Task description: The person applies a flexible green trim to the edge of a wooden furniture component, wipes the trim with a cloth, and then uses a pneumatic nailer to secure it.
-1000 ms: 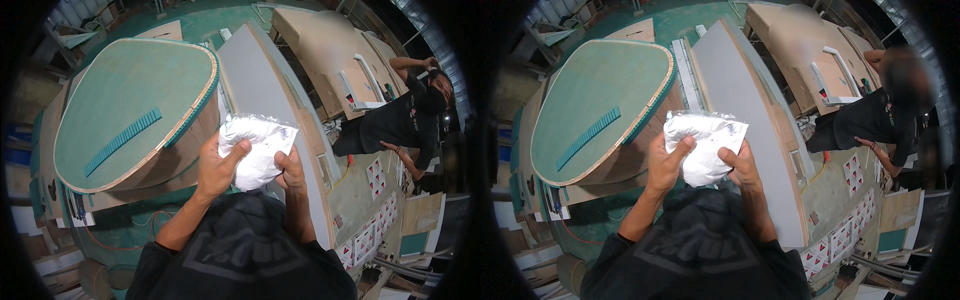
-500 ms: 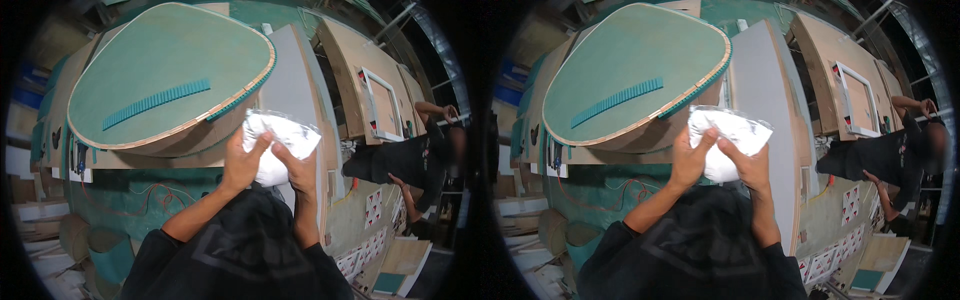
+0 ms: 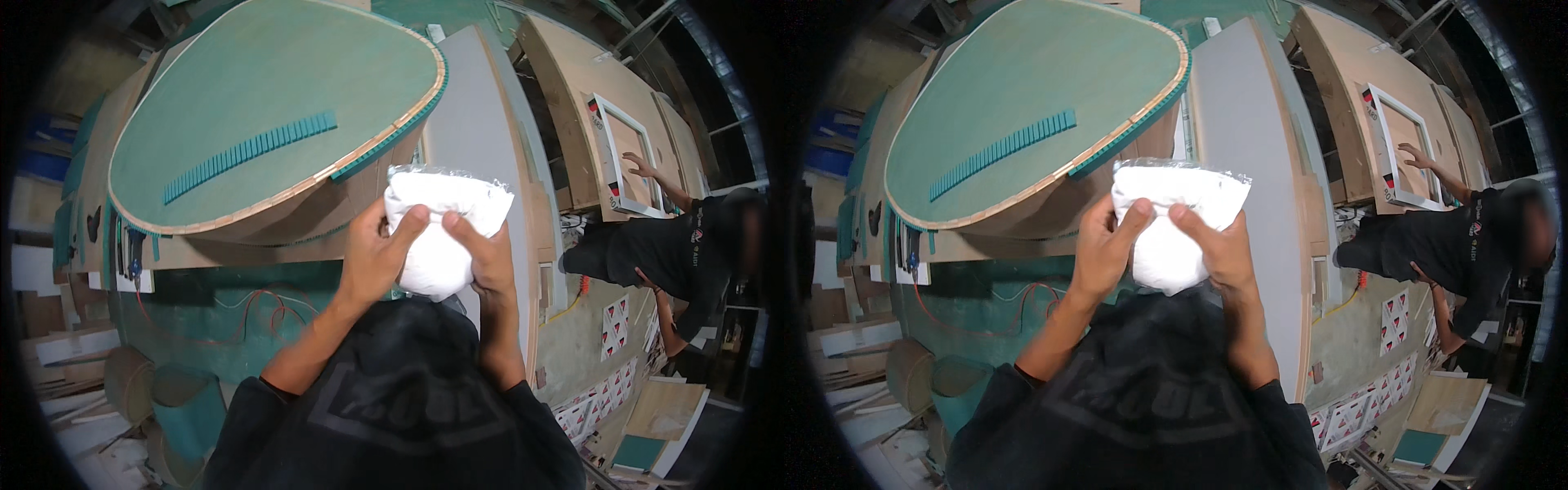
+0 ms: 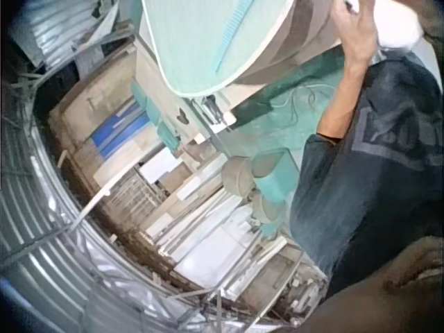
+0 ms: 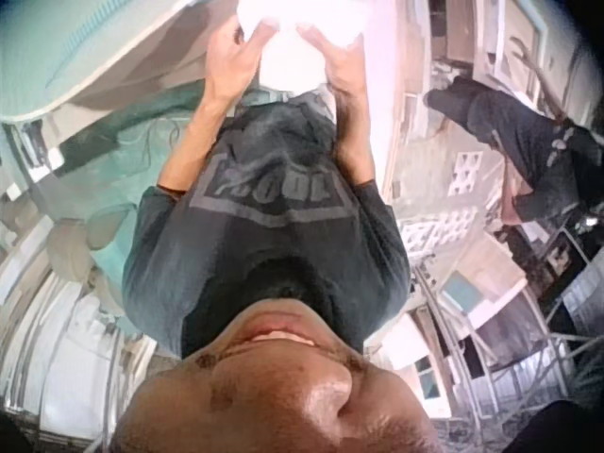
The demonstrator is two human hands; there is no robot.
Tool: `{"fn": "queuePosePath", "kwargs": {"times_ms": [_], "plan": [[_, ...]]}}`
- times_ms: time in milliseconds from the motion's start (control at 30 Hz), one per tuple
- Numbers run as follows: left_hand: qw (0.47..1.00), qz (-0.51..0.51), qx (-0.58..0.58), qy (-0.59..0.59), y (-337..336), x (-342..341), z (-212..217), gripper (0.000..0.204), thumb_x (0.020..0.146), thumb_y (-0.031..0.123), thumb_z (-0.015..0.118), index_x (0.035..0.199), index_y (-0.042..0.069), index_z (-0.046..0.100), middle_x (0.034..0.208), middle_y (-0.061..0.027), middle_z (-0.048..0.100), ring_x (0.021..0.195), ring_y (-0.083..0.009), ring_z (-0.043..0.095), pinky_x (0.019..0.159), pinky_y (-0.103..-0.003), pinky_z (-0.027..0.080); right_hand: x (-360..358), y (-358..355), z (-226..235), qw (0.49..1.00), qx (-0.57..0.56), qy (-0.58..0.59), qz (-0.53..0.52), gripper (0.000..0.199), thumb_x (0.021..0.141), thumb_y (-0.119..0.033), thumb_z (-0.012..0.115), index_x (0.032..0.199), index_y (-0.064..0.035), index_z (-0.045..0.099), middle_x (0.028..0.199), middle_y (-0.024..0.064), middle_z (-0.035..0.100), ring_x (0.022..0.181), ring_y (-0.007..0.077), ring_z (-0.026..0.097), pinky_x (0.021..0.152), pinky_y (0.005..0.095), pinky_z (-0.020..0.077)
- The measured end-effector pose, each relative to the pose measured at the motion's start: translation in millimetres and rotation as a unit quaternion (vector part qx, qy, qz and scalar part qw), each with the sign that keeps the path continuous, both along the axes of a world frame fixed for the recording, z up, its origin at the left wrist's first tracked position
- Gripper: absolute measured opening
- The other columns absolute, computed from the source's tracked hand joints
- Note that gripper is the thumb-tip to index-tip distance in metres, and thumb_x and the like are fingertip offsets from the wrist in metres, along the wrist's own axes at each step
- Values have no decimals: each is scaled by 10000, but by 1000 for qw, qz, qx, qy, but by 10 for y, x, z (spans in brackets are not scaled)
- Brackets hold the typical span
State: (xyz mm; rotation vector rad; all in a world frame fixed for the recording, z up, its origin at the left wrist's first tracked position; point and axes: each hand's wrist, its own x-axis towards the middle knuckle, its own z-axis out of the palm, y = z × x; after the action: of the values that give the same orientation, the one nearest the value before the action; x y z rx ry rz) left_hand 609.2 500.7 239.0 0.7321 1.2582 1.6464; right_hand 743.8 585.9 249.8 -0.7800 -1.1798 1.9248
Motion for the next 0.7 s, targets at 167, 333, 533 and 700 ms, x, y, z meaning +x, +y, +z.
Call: {"fn": "queuePosePath", "kwargs": {"times_ms": [167, 333, 533, 700], "plan": [[987, -127, -66, -78, 79, -258, 156, 409, 999, 339, 620, 1140, -44, 647, 952, -56, 676, 829, -74, 622, 727, -237, 521, 43, 105, -213, 984, -147, 79, 69, 436, 980, -201, 628, 1310, 59, 511, 1118, 164, 680, 930, 232, 712, 760, 346, 617], [969, -150, -55, -187, 100, -348, 52, 494, 1042, 412, 512, 1179, -50, 621, 1006, -79, 675, 794, -92, 633, 712, -245, 539, 32, 0, -155, 932, -261, 223, 115, 530, 1026, -329, 522, 1380, 59, 455, 1212, 200, 647, 1015, 272, 691, 868, 371, 590], [984, -93, 10, -148, -19, -79, -195, 612, 1046, 474, 461, 1314, -74, 514, 1103, -101, 668, 933, -117, 621, 786, -245, 499, 161, -22, -234, 967, -191, 171, 16, 510, 1018, -309, 552, 1357, 63, 466, 1203, 195, 643, 1017, 261, 688, 875, 383, 588], [973, -198, 1, -122, -18, -151, -118, 708, 950, 395, 670, 1407, -78, 409, 1260, -159, 627, 1116, -151, 617, 930, -278, 507, 234, -44, -144, 989, -109, 86, -41, 456, 987, -202, 625, 1329, 67, 488, 1188, 161, 640, 1032, 224, 670, 875, 367, 573]]}}
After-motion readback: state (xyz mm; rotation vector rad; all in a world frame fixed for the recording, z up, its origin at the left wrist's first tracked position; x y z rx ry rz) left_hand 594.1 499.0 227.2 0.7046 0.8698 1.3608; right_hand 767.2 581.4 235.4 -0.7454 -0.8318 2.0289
